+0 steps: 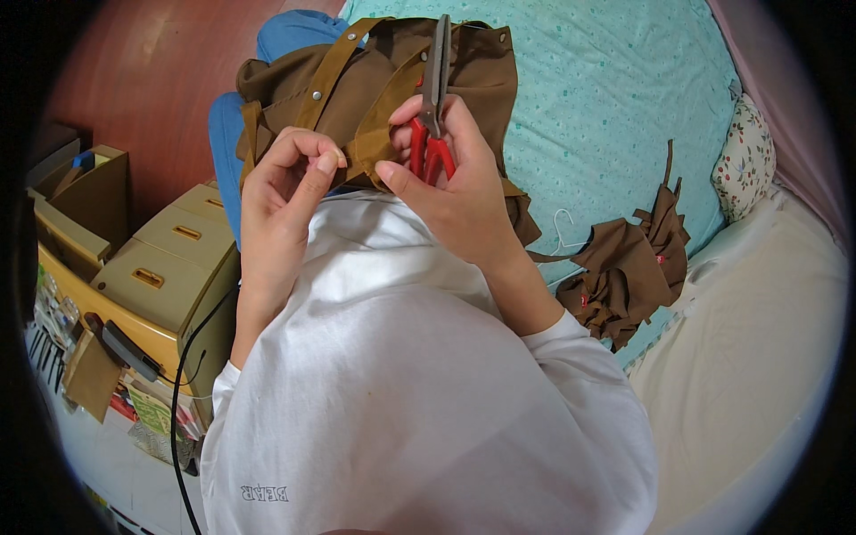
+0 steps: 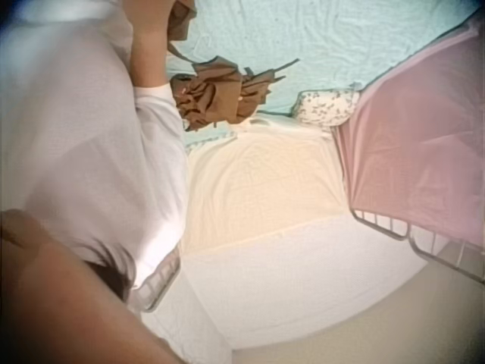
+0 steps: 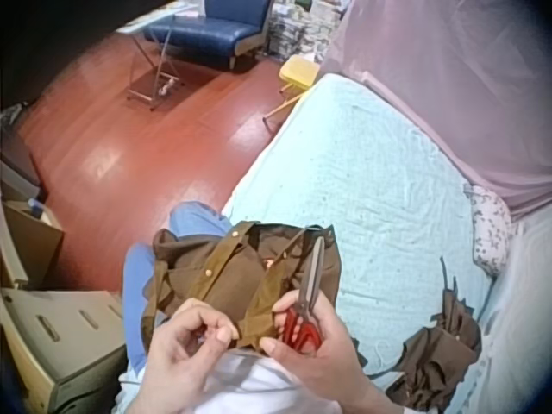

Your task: The person uses scissors to cut thread and fabric, then manipulates straps and buttons on a brown bag.

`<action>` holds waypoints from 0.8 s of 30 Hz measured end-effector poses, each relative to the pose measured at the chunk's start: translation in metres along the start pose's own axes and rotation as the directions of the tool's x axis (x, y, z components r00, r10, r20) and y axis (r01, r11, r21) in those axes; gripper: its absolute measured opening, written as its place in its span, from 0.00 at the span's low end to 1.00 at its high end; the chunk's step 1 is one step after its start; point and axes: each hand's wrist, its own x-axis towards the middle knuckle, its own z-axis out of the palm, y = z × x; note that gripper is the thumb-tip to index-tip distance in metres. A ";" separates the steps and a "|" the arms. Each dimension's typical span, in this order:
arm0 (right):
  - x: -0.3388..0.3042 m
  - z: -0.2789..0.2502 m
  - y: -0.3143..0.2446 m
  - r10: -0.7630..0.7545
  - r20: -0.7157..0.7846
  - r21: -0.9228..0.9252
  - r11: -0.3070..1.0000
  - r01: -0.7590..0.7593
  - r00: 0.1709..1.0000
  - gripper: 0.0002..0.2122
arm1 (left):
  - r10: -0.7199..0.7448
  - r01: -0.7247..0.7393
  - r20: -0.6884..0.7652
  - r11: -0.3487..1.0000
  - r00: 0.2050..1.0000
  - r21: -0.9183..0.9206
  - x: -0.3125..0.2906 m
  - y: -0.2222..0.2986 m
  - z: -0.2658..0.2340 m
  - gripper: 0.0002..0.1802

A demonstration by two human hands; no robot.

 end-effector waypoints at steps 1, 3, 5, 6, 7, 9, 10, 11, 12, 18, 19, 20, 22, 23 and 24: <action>-0.001 -0.001 0.000 -0.011 -0.016 -0.019 1.000 0.011 1.000 0.17 | 0.000 0.000 0.000 1.000 1.000 0.000 0.000 0.001 0.000 0.04; -0.002 -0.001 -0.001 -0.023 -0.033 -0.037 0.999 0.022 0.999 0.17 | -0.025 0.026 0.019 0.999 0.999 -0.033 -0.001 0.003 0.001 0.04; -0.004 0.000 -0.007 -0.120 -0.106 -0.106 0.988 0.109 0.987 0.15 | -0.078 0.080 0.029 0.992 0.997 -0.095 -0.002 0.005 0.001 0.04; -0.007 -0.006 -0.012 -0.120 -0.108 -0.106 0.988 0.109 0.987 0.15 | -0.129 0.134 0.041 0.978 0.991 -0.158 -0.003 0.006 0.001 0.05; -0.010 -0.016 -0.020 -0.018 -0.026 0.056 0.998 0.019 1.000 0.16 | -0.130 0.134 0.039 0.978 0.991 -0.158 -0.003 0.005 0.001 0.05; -0.018 -0.022 -0.033 0.100 0.155 0.322 0.935 -0.146 0.983 0.21 | -0.162 0.178 0.081 0.951 0.983 -0.253 -0.003 0.004 -0.001 0.05; -0.022 -0.025 -0.034 0.099 0.152 0.322 0.936 -0.144 0.983 0.21 | -0.162 0.178 0.083 0.951 0.983 -0.253 -0.003 0.004 -0.001 0.05; -0.026 -0.030 -0.035 0.244 0.240 0.350 0.881 -0.318 0.940 0.23 | -0.167 0.184 0.087 0.949 0.982 -0.257 -0.004 0.004 -0.001 0.06; -0.031 -0.032 -0.035 0.374 0.330 0.362 0.798 -0.482 0.867 0.25 | -0.171 0.189 0.091 0.947 0.981 -0.260 -0.004 0.005 -0.001 0.06; -0.049 -0.040 -0.026 0.451 0.504 0.042 0.839 -0.542 0.736 0.20 | -0.171 0.190 0.091 0.940 0.981 -0.283 -0.004 0.003 -0.001 0.06; -0.052 -0.039 -0.022 0.420 0.484 0.072 0.855 -0.514 0.768 0.18 | -0.170 0.190 0.093 0.940 0.981 -0.282 -0.004 0.004 -0.001 0.06; -0.054 -0.037 -0.020 0.389 0.461 0.103 0.869 -0.483 0.798 0.16 | -0.175 0.195 0.094 0.940 0.980 -0.280 -0.004 0.005 0.000 0.06; -0.052 -0.034 -0.025 0.433 0.428 0.051 0.865 -0.500 0.793 0.24 | -0.178 0.197 0.093 0.940 0.980 -0.278 -0.004 0.005 -0.001 0.06; -0.050 -0.032 -0.028 0.476 0.392 -0.001 0.856 -0.517 0.787 0.34 | -0.183 0.202 0.092 0.940 0.979 -0.276 -0.005 0.005 -0.001 0.06; -0.048 -0.030 -0.029 0.475 0.391 0.000 0.856 -0.516 0.788 0.34 | -0.188 0.206 0.092 0.939 0.978 -0.274 -0.005 0.004 -0.001 0.07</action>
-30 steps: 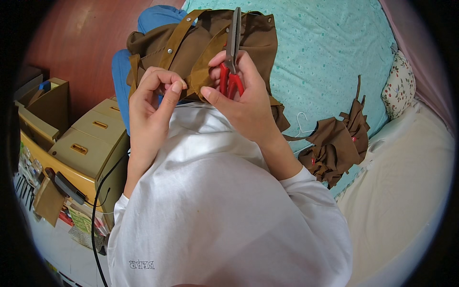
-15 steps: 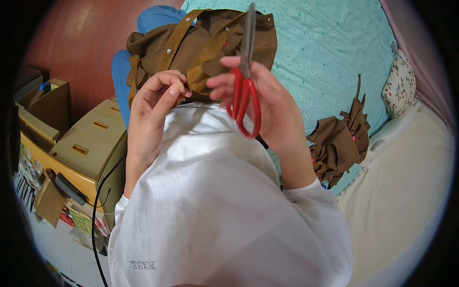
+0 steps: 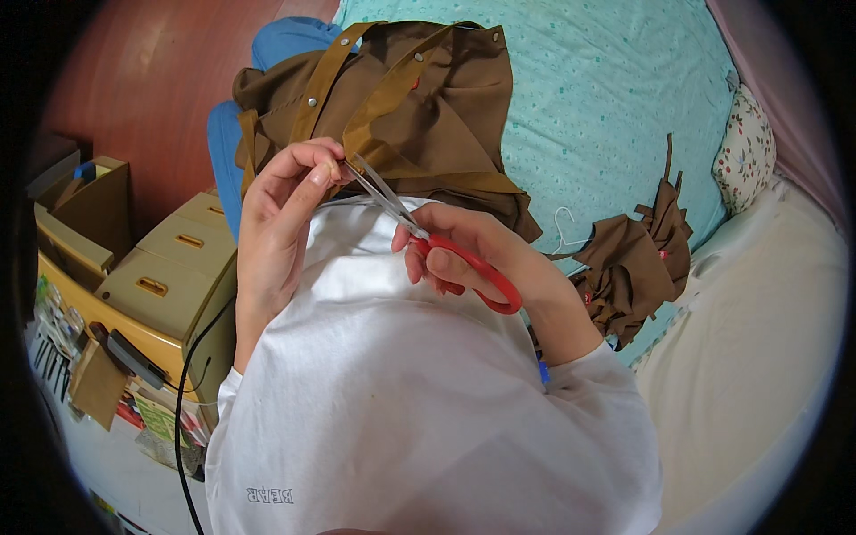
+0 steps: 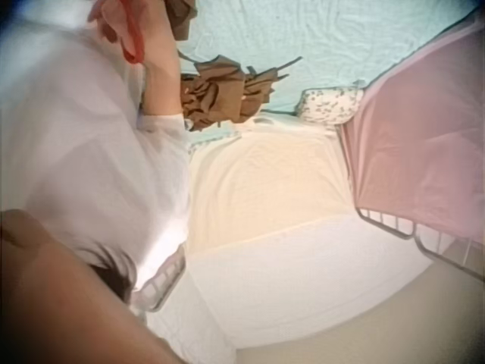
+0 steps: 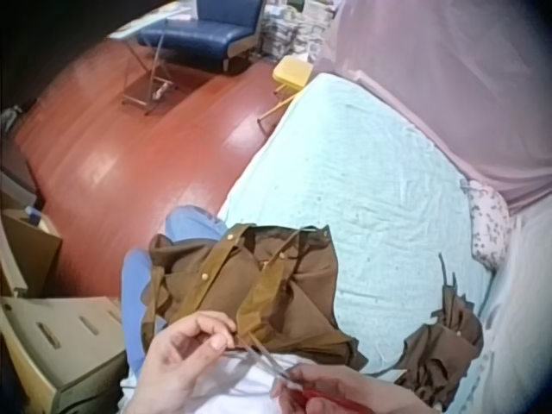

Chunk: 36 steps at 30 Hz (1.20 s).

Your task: The person uses scissors to cut thread and fabric, then manipulates straps and buttons on a brown bag.

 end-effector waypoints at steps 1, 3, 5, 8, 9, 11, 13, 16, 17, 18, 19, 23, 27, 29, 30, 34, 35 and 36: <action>0.002 0.001 -0.002 -0.016 -0.008 -0.032 0.999 0.016 1.000 0.34 | 0.001 -0.001 0.001 1.000 1.000 0.001 0.000 0.000 0.000 0.07; 0.008 0.004 -0.002 -0.034 -0.015 -0.063 0.997 0.033 0.999 0.34 | -0.001 0.002 0.015 1.000 1.000 -0.024 0.000 -0.001 0.000 0.06; 0.013 0.005 0.000 -0.091 -0.009 -0.068 0.994 0.090 0.996 0.32 | -0.005 0.006 0.022 1.000 1.000 -0.020 0.000 -0.001 0.000 0.06; 0.022 0.004 0.003 -0.141 0.018 -0.064 0.988 0.141 0.990 0.16 | -0.003 0.003 0.040 1.000 0.999 -0.006 0.000 -0.003 -0.001 0.06; 0.024 0.005 0.005 -0.142 0.018 -0.064 0.988 0.143 0.990 0.16 | 0.003 -0.003 0.049 1.000 0.999 0.005 0.000 -0.003 -0.001 0.05; 0.028 0.008 0.007 -0.205 -0.008 -0.080 0.976 0.204 0.979 0.14 | 0.003 -0.003 0.056 1.000 0.998 0.013 0.001 -0.002 -0.001 0.05; 0.030 0.009 0.005 -0.192 -0.024 -0.084 0.978 0.189 0.981 0.15 | 0.002 -0.003 0.060 1.000 0.998 0.020 0.001 -0.001 0.000 0.05; 0.029 0.012 0.003 -0.179 -0.050 -0.089 0.981 0.174 0.983 0.15 | 0.006 -0.008 0.052 1.000 0.999 0.022 -0.001 -0.001 0.002 0.05; 0.028 0.014 0.004 -0.177 -0.060 -0.088 0.981 0.171 0.982 0.15 | 0.012 -0.013 0.055 0.999 0.998 0.029 -0.001 -0.001 0.002 0.05; 0.030 0.013 0.004 -0.176 -0.061 -0.087 0.982 0.170 0.983 0.15 | 0.013 -0.015 0.057 0.999 0.998 0.035 -0.001 -0.001 0.002 0.05; 0.031 0.013 0.005 -0.207 -0.056 -0.097 0.975 0.201 0.977 0.14 | 0.012 -0.014 0.057 0.999 0.998 0.034 -0.001 0.000 0.002 0.05; 0.035 0.014 0.009 -0.266 -0.061 -0.087 0.961 0.261 0.962 0.13 | 0.012 -0.014 0.065 0.999 0.998 0.036 0.000 0.000 0.002 0.05; 0.035 0.016 0.004 -0.226 -0.085 -0.153 0.965 0.211 0.970 0.12 | 0.016 -0.018 0.060 0.999 0.998 0.031 0.000 0.002 0.003 0.05; 0.037 0.016 0.007 -0.281 -0.054 -0.109 0.956 0.274 0.958 0.12 | 0.018 -0.020 0.057 0.999 0.998 0.027 -0.001 0.002 0.003 0.05; 0.038 0.015 0.007 -0.281 -0.053 -0.109 0.955 0.275 0.958 0.12 | 0.019 -0.021 0.054 0.999 0.998 0.025 -0.001 0.002 0.004 0.05; 0.038 0.015 0.006 -0.263 -0.049 -0.084 0.962 0.259 0.964 0.11 | 0.017 -0.019 0.064 0.999 0.998 0.035 0.000 0.003 0.002 0.05; 0.038 0.016 0.005 -0.255 -0.058 -0.081 0.965 0.250 0.965 0.11 | 0.001 -0.004 0.069 0.999 0.998 0.035 0.000 0.004 0.002 0.06; 0.037 0.017 0.003 -0.255 -0.057 -0.081 0.965 0.250 0.965 0.11 | -0.014 0.011 0.072 0.999 0.997 0.036 0.000 0.004 0.002 0.06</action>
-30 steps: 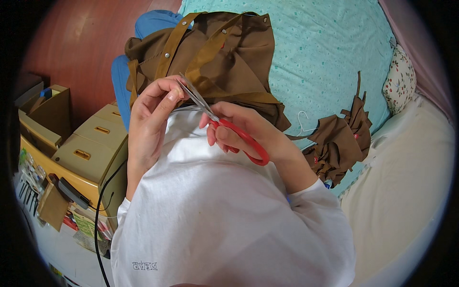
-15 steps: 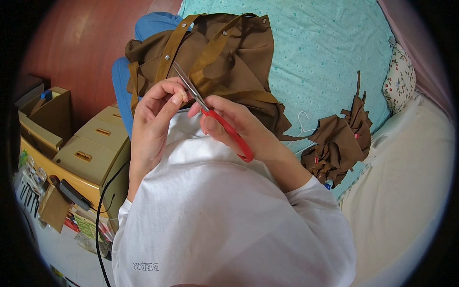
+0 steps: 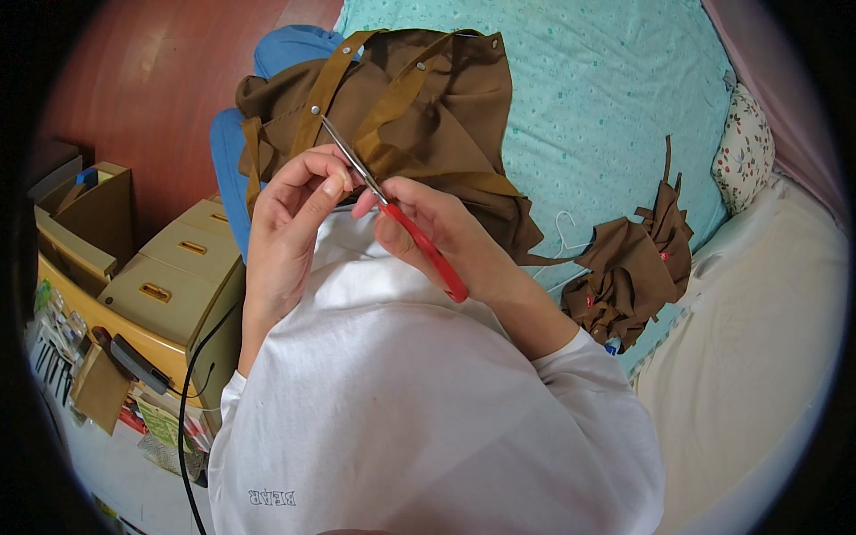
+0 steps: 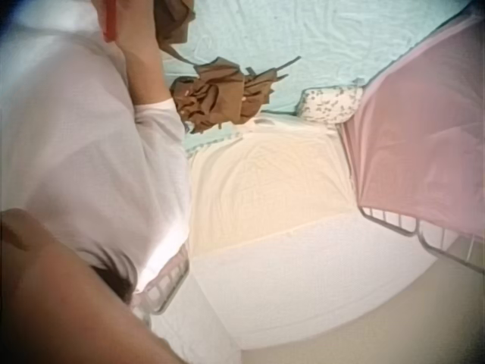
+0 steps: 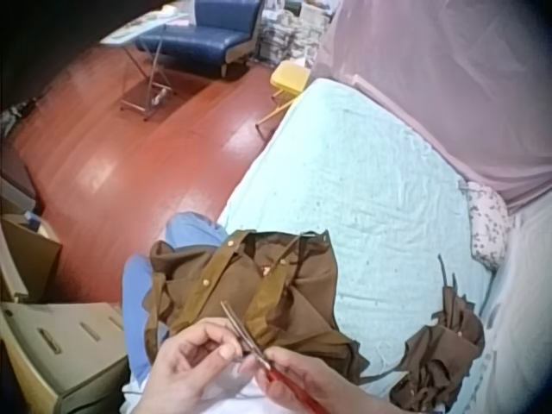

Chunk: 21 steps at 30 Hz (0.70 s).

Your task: The person uses scissors to cut thread and fabric, then manipulates straps and buttons on a brown bag.

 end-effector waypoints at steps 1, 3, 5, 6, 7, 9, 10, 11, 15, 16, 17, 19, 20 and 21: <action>-0.001 0.002 -0.004 0.044 -0.029 -0.028 0.999 -0.045 0.999 0.11 | 0.001 -0.001 -0.001 1.000 1.000 0.001 0.000 0.000 -0.001 0.06; -0.002 0.003 -0.009 0.085 -0.060 -0.056 0.995 -0.088 0.995 0.10 | 0.007 -0.007 0.007 1.000 1.000 0.012 0.001 -0.002 -0.002 0.06; -0.002 0.001 -0.011 0.126 -0.057 -0.061 0.990 -0.130 0.990 0.09 | -0.001 0.001 -0.014 1.000 1.000 -0.001 -0.001 0.001 0.000 0.06; -0.002 0.000 -0.009 0.120 -0.062 -0.063 0.990 -0.123 0.991 0.09 | -0.009 0.009 -0.029 1.000 1.000 -0.014 -0.001 0.003 0.002 0.06; -0.001 -0.003 -0.004 0.022 -0.052 -0.096 0.995 -0.026 0.998 0.12 | -0.005 0.005 -0.022 1.000 1.000 -0.012 0.000 0.004 0.001 0.06; 0.001 -0.014 0.004 -0.096 -0.066 -0.090 0.992 0.090 0.993 0.16 | -0.016 0.012 -0.064 0.998 0.998 -0.056 0.000 0.005 -0.004 0.05; 0.002 -0.023 0.003 -0.050 -0.132 -0.015 0.999 0.048 0.990 0.16 | 0.025 -0.027 -0.108 0.999 0.994 -0.018 0.000 0.006 -0.008 0.05; 0.003 -0.033 0.002 -0.004 -0.198 0.065 0.998 0.017 0.980 0.16 | 0.088 -0.081 -0.148 0.995 0.985 0.051 0.002 0.006 -0.020 0.06; 0.001 -0.085 -0.003 -0.079 -0.596 -0.147 0.989 -0.012 0.799 0.10 | 0.234 -0.238 -0.371 0.971 0.899 0.037 0.002 0.017 -0.104 0.08; 0.002 -0.104 0.001 -0.100 -0.683 -0.198 0.979 -0.052 0.724 0.10 | 0.214 -0.252 -0.497 0.968 0.841 -0.010 0.000 0.021 -0.134 0.08; 0.002 -0.127 0.009 -0.180 -0.745 -0.307 0.947 -0.090 0.643 0.12 | 0.265 -0.328 -0.511 0.944 0.817 -0.034 -0.003 0.027 -0.166 0.08; 0.003 -0.181 0.030 -0.280 -0.786 -0.414 0.900 -0.133 0.551 0.13 | 0.372 -0.458 -0.501 0.887 0.781 -0.056 -0.015 0.034 -0.246 0.10; 0.005 -0.209 0.038 -0.340 -0.806 -0.520 0.797 -0.306 0.484 0.15 | 0.425 -0.509 -0.484 0.859 0.764 -0.049 -0.031 0.040 -0.283 0.11; 0.003 -0.233 0.049 -0.412 -0.812 -0.579 0.659 -0.481 0.414 0.17 | 0.434 -0.533 -0.492 0.843 0.754 -0.073 -0.042 0.046 -0.309 0.10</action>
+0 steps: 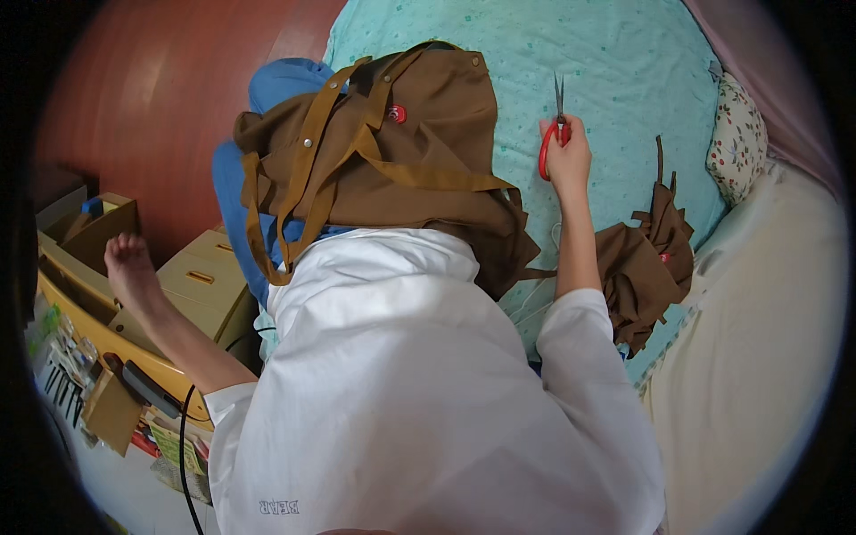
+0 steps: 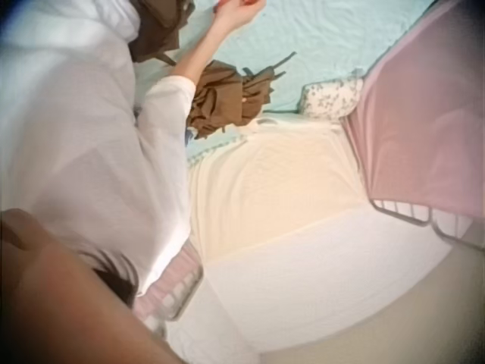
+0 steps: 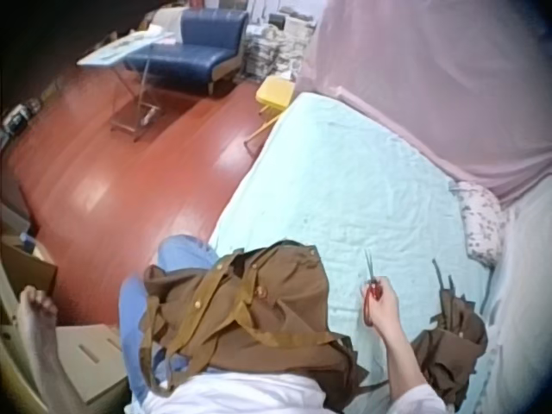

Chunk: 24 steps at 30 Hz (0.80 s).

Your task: The person uses scissors to cut thread and fabric, then manipulates straps and buttons on a brown bag.

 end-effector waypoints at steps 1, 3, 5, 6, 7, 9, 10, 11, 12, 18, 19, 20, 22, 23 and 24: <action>0.011 0.004 0.023 0.000 -0.004 0.000 1.000 0.000 1.000 0.17 | 0.013 -0.013 -0.010 0.999 1.000 -0.032 0.004 0.007 -0.013 0.10; 0.024 0.012 0.054 -0.201 -0.101 -0.232 0.957 0.173 0.974 0.21 | 0.151 -0.088 -0.369 0.979 0.917 0.182 -0.006 -0.002 0.029 0.07; 0.019 0.019 0.044 -0.257 -0.125 -0.368 0.909 0.195 0.958 0.20 | 0.288 -0.149 -0.286 0.893 0.914 0.425 -0.020 -0.009 0.056 0.11; 0.011 0.018 0.036 -0.305 -0.158 -0.511 0.839 0.186 0.939 0.20 | 0.251 -0.116 -0.252 0.885 0.935 0.450 -0.022 -0.022 0.062 0.10; 0.005 0.021 0.023 -0.309 -0.150 -0.507 0.840 0.195 0.939 0.20 | 0.154 -0.066 -0.175 0.901 0.972 0.429 -0.028 -0.031 0.069 0.10; -0.010 0.026 -0.011 -0.337 0.093 -0.019 0.940 0.340 0.937 0.20 | 0.038 0.049 -0.143 0.830 0.989 0.555 -0.045 -0.057 0.108 0.09; -0.023 0.027 -0.033 -0.312 0.296 0.226 0.941 0.252 0.903 0.20 | -0.056 0.119 -0.122 0.787 0.991 0.606 -0.057 -0.068 0.132 0.10; -0.037 0.027 -0.053 -0.324 0.482 0.433 0.896 0.100 0.814 0.20 | -0.166 0.132 -0.011 0.743 0.986 0.656 -0.063 -0.080 0.135 0.12; -0.050 0.031 -0.064 -0.320 0.483 0.432 0.897 0.096 0.815 0.20 | -0.241 0.113 0.078 0.687 0.967 0.718 -0.070 -0.091 0.148 0.12; -0.077 0.030 -0.063 -0.371 0.710 0.331 0.926 0.180 0.598 0.16 | -0.525 0.053 0.354 0.611 0.774 0.790 -0.107 -0.121 0.200 0.08; -0.076 0.026 -0.062 -0.369 0.710 0.331 0.927 0.179 0.599 0.16 | -0.561 0.009 0.342 0.529 0.754 0.848 -0.107 -0.122 0.200 0.08; -0.074 0.021 -0.061 -0.342 0.693 0.301 0.937 0.176 0.635 0.15 | -0.596 -0.038 0.325 0.442 0.734 0.896 -0.107 -0.123 0.200 0.08; -0.067 0.013 -0.047 -0.391 0.568 0.293 0.918 0.266 0.724 0.12 | -0.574 0.023 0.313 0.502 0.756 0.865 -0.100 -0.123 0.190 0.07; -0.061 0.005 -0.042 -0.388 0.566 0.290 0.920 0.265 0.727 0.12 | -0.552 0.084 0.293 0.557 0.781 0.827 -0.098 -0.123 0.183 0.06; -0.054 -0.004 -0.039 -0.327 0.563 0.294 0.938 0.186 0.759 0.11 | -0.450 0.128 0.255 0.662 0.856 0.738 -0.098 -0.126 0.179 0.04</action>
